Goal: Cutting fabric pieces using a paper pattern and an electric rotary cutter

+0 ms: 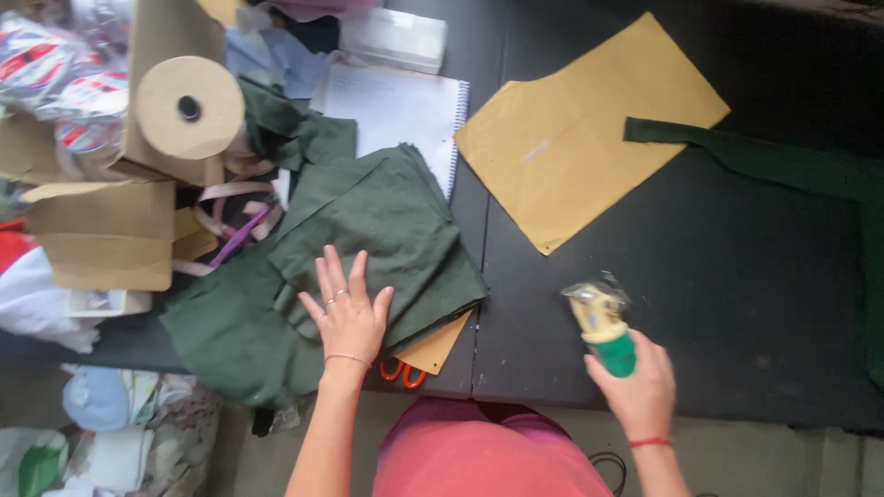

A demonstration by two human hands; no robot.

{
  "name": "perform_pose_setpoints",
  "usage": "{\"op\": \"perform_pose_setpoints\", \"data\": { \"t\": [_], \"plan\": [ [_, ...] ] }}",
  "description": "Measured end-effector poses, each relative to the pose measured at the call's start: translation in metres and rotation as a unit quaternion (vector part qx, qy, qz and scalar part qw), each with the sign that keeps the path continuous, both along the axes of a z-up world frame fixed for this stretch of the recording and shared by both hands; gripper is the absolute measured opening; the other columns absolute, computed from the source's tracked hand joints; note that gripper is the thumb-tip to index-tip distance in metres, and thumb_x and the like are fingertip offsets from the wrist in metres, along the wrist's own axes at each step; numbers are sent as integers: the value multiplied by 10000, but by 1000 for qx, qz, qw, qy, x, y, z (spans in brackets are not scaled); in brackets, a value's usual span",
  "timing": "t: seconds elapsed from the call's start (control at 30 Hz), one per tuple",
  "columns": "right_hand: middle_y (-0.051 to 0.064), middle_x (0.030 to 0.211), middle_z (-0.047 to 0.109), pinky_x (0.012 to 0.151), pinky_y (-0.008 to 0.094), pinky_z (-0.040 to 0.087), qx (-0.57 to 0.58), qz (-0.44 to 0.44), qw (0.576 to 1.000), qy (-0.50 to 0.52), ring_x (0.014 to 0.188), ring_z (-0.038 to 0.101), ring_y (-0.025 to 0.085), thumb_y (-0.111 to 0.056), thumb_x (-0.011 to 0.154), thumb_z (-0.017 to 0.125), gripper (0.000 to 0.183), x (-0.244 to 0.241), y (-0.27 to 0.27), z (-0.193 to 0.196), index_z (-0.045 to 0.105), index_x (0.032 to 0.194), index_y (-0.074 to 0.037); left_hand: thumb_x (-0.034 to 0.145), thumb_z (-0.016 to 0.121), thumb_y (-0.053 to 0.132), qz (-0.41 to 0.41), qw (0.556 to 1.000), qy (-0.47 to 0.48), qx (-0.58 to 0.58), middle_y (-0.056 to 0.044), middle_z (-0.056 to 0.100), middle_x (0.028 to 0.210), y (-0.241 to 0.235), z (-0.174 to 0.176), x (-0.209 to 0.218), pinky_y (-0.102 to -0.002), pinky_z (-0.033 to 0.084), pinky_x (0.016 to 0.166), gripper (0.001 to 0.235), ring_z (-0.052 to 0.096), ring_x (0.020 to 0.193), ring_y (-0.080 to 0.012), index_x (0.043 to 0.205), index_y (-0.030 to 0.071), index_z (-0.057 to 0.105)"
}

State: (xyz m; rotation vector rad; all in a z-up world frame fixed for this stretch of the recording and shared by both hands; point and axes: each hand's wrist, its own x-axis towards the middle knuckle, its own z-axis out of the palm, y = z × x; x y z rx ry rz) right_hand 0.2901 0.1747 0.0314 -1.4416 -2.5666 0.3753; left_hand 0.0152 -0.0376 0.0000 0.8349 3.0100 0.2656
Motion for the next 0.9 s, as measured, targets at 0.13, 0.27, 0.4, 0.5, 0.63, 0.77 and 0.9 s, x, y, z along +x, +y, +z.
{"op": "perform_pose_setpoints", "data": {
  "t": [0.13,0.27,0.4,0.5,0.63,0.77,0.9],
  "plan": [
    [81,883,561,648,394,432,-53,18,998,-24,806,535,272,-320,559,738,522,-53,-20,6,550,1005,-125,798,471,451,-4,1000,-20,24,-148,68,1435,6,1,1,-668,199,900,636,115,1321,-310,1344,202,261],
    [73,950,512,704,459,466,-141,27,990,-5,905,528,312,-343,552,745,655,-81,-22,5,476,1120,-156,808,419,431,26,994,-94,38,-104,7,1448,10,-1,2,-686,85,936,617,9,1325,-278,1351,274,172],
    [100,1003,496,779,377,381,-216,77,972,45,909,476,291,-405,678,655,620,-86,-17,-2,443,1178,-107,724,509,238,110,962,-218,121,-125,40,1439,31,24,4,-712,-8,874,623,-5,1316,-322,1308,170,300],
    [56,1052,550,840,297,395,-324,131,924,157,973,533,189,-288,785,551,387,-68,10,13,524,1109,-79,752,451,88,117,941,-196,250,-154,204,1414,61,60,31,-651,-12,922,482,93,1306,-356,1230,113,396],
    [67,998,589,855,290,396,-226,105,950,189,946,555,185,-201,797,527,237,-3,100,26,600,978,-69,813,472,-92,-56,917,-49,393,-227,439,1274,125,95,89,-438,293,1032,278,373,1249,-418,1069,-1,526],
    [139,1009,559,882,351,381,-34,31,993,106,953,520,265,-55,823,425,253,102,235,17,568,1029,-18,807,472,19,-93,863,-296,398,-33,640,946,203,99,158,-236,428,838,180,589,908,-126,907,71,612],
    [208,1117,465,824,472,410,-1,-125,990,-71,1007,449,391,-27,851,407,334,195,359,10,463,1180,-32,777,536,107,3,707,-620,340,-51,671,962,302,66,239,-222,471,790,205,619,887,-113,953,46,621]
  ]
}}
